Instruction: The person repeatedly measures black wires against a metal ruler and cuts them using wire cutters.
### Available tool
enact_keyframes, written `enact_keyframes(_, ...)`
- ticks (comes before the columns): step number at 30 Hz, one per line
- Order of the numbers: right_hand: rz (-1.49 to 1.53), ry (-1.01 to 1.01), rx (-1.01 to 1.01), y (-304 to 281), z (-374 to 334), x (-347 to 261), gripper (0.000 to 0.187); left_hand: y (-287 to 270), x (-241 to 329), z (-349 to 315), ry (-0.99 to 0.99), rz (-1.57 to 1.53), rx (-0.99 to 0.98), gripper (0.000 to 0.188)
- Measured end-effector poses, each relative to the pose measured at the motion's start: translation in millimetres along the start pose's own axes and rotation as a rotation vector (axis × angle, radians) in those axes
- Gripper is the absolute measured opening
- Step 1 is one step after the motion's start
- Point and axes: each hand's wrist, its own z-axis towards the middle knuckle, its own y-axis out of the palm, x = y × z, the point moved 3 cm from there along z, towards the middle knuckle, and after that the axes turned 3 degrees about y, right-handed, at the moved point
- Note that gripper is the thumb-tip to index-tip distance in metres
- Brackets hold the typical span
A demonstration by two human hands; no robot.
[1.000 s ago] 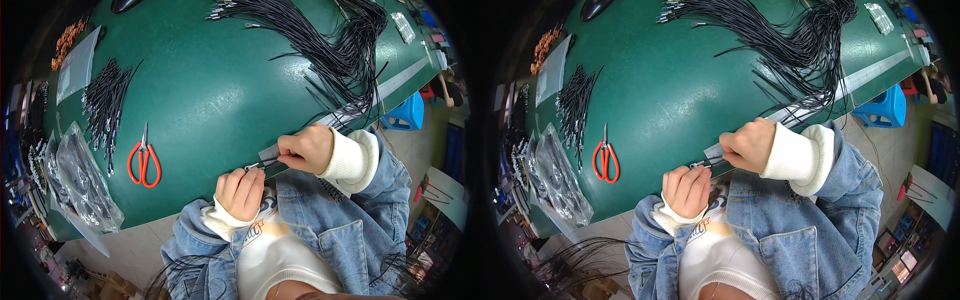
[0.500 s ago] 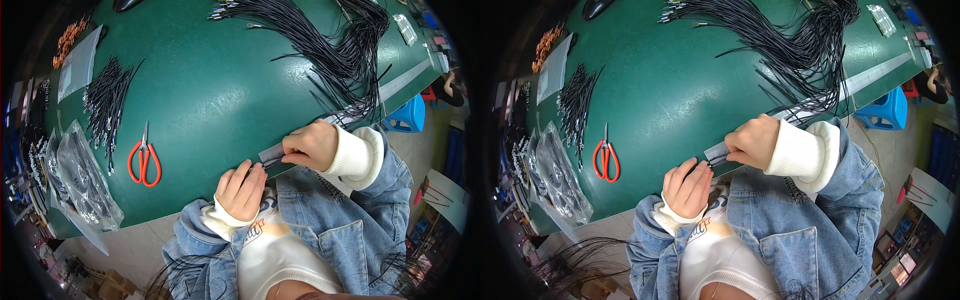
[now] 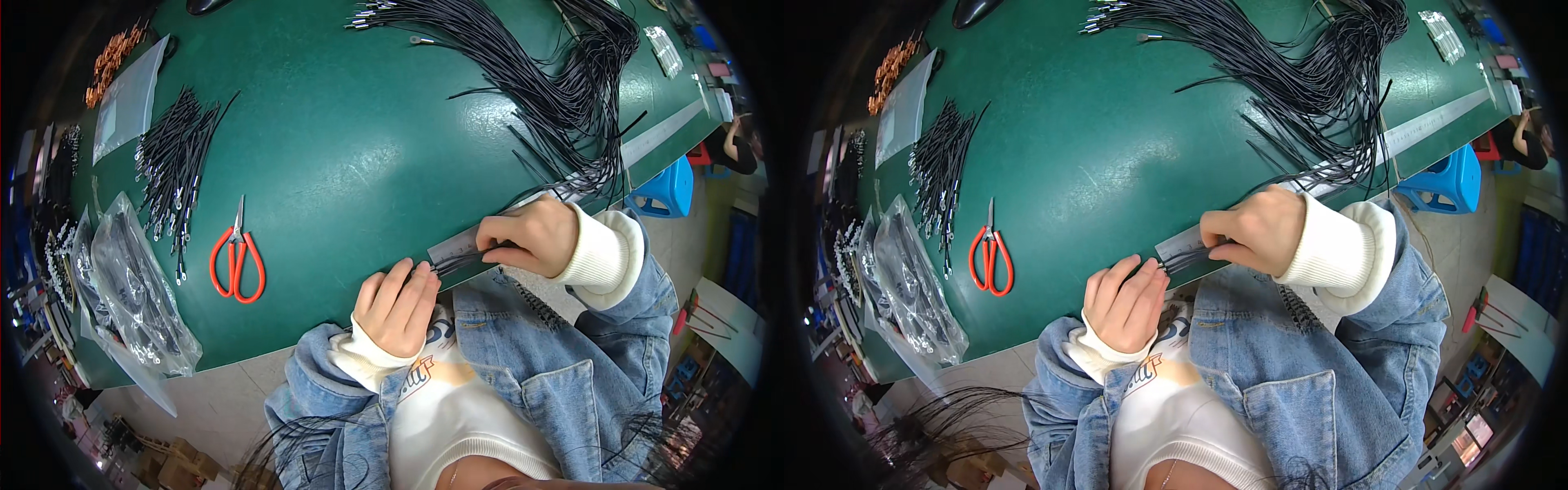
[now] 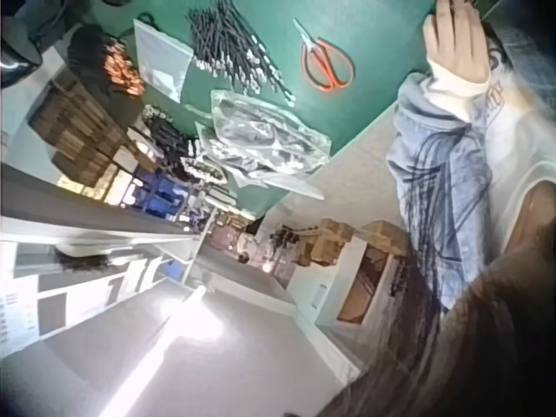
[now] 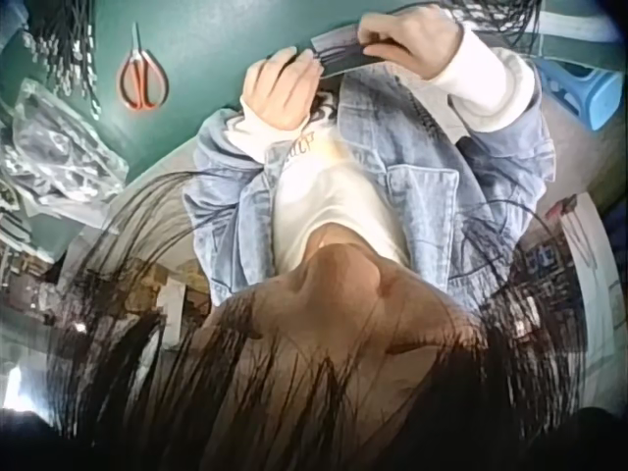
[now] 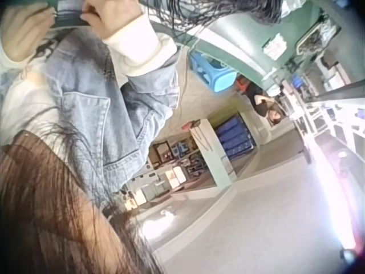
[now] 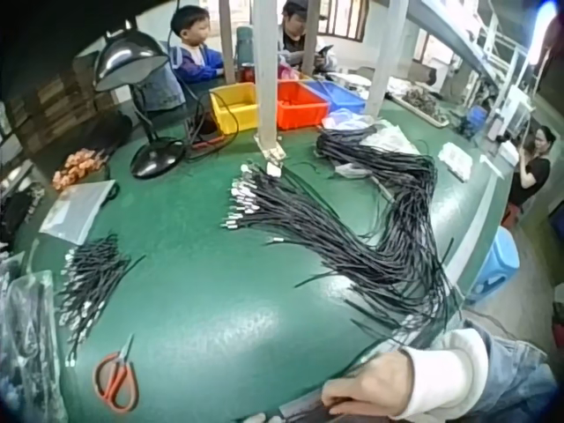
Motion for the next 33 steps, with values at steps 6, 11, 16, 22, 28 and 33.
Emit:
enact_keyframes(6, -0.101, -0.063, 0.296, 1, 17, 3, 0.008, -4, -6, 12, -0.148, 0.047, 0.002, 0.028)
enact_keyframes(11, -0.182, -0.207, 0.656, -7, 30, 10, 0.006, -6, -12, 22, -0.259, 0.054, 0.048, 0.027)
enact_keyframes(16, 0.073, -0.117, 0.522, -19, 20, -2, 0.013, -9, -20, 20, -0.314, 0.033, 0.030, 0.026)
enact_keyframes(22, -0.235, -0.179, 0.573, -26, 11, -8, 0.011, -11, -24, 19, -0.297, 0.005, 0.027, 0.026)
enact_keyframes(28, -0.252, -0.147, 0.549, -14, 14, 3, 0.012, -13, -29, 20, -0.362, -0.089, 0.092, 0.032)
enact_keyframes(33, -0.099, -0.091, 0.436, -17, 12, -3, 0.017, -19, -23, 27, -0.276, -0.030, 0.270, 0.043)
